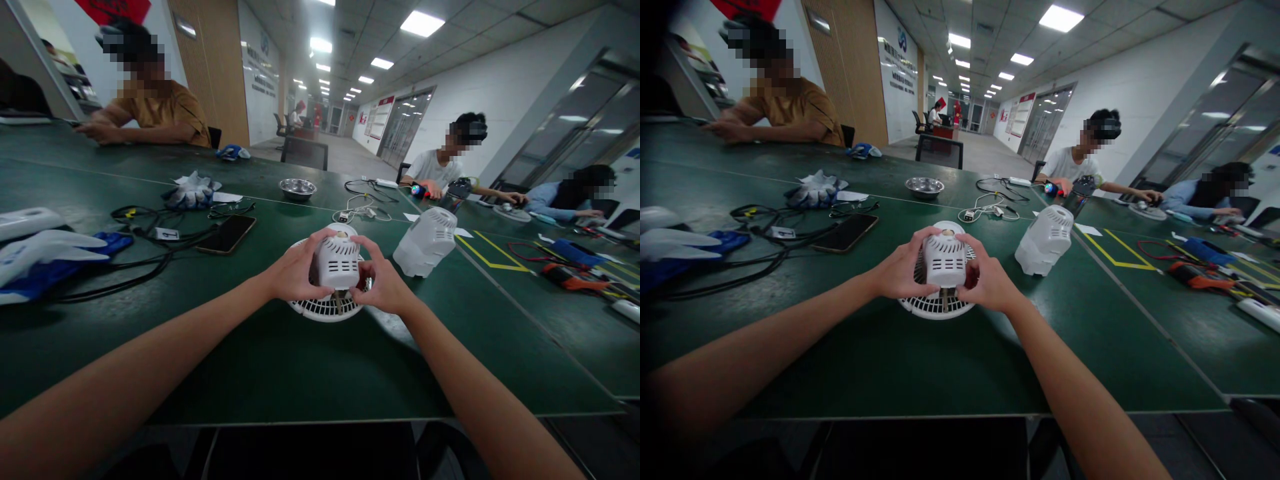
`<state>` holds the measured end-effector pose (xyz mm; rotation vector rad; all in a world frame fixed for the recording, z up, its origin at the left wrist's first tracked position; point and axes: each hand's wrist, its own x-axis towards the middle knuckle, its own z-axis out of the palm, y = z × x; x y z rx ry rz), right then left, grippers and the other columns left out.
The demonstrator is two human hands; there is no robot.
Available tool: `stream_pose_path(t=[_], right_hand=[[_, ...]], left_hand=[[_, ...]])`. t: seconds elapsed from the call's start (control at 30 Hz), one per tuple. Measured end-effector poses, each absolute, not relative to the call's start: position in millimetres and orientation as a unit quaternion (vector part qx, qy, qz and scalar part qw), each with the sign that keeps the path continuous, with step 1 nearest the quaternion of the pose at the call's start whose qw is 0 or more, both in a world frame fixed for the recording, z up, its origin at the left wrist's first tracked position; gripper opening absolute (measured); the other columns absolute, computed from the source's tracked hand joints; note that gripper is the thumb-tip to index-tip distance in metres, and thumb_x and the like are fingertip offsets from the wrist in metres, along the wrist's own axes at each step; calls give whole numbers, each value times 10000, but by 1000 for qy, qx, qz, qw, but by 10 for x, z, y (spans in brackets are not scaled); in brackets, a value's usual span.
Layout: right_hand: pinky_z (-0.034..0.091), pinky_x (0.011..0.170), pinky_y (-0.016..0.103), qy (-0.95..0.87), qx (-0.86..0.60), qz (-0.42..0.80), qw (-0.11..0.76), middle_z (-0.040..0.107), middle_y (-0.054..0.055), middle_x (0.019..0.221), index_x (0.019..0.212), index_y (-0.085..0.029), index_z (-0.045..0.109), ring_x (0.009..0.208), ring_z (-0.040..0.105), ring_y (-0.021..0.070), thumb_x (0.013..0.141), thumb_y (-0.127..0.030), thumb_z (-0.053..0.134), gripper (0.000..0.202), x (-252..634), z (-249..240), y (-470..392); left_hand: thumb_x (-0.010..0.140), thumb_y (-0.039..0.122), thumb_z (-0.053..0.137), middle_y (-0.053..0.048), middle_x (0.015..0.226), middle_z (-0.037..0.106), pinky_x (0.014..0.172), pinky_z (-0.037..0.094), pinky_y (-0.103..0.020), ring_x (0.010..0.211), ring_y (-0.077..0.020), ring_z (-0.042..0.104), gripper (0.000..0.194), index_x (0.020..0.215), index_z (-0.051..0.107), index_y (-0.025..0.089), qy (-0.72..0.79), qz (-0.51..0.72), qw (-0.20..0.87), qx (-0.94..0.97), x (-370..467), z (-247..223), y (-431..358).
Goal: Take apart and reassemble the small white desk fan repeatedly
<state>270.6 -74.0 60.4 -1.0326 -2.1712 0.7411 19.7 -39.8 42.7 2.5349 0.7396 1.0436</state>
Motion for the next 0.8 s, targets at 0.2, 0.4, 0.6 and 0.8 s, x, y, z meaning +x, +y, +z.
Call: stream_pose_path(t=[0.2,0.4,0.6,0.8], right_hand=[[545,575,321,-815,-379,311,307,665,-42,790,1482,-319,229,611,637,172,718,-215,717,913,2713,594,-721],[539,579,320,-823,-373,303,304,660,-35,813,1484,-321,216,618,633,171,730,-234,726,915,2714,607,-735],[584,688,400,-830,-370,263,322,686,73,1100,1534,-326,164,806,692,243,783,-415,762,964,2682,554,-745],[552,891,556,-834,-410,129,346,577,142,1357,1559,-323,188,1037,656,351,711,-533,830,1084,2699,502,-675]], left_hand=[[703,524,800,-175,1464,459,985,486,-575,1212,-399,560,1019,1485,188,296,253,356,172,883,165,424,-382],[699,550,803,-180,1479,451,1005,479,-582,1236,-408,552,1051,1507,184,288,244,353,184,884,155,414,-364],[658,651,809,-200,1501,441,1025,454,-606,1255,-436,536,1173,1559,157,277,272,354,146,883,160,347,-349],[735,669,746,-191,1439,517,986,486,-576,1150,-379,619,1103,1582,172,257,325,372,98,864,162,280,-321]])
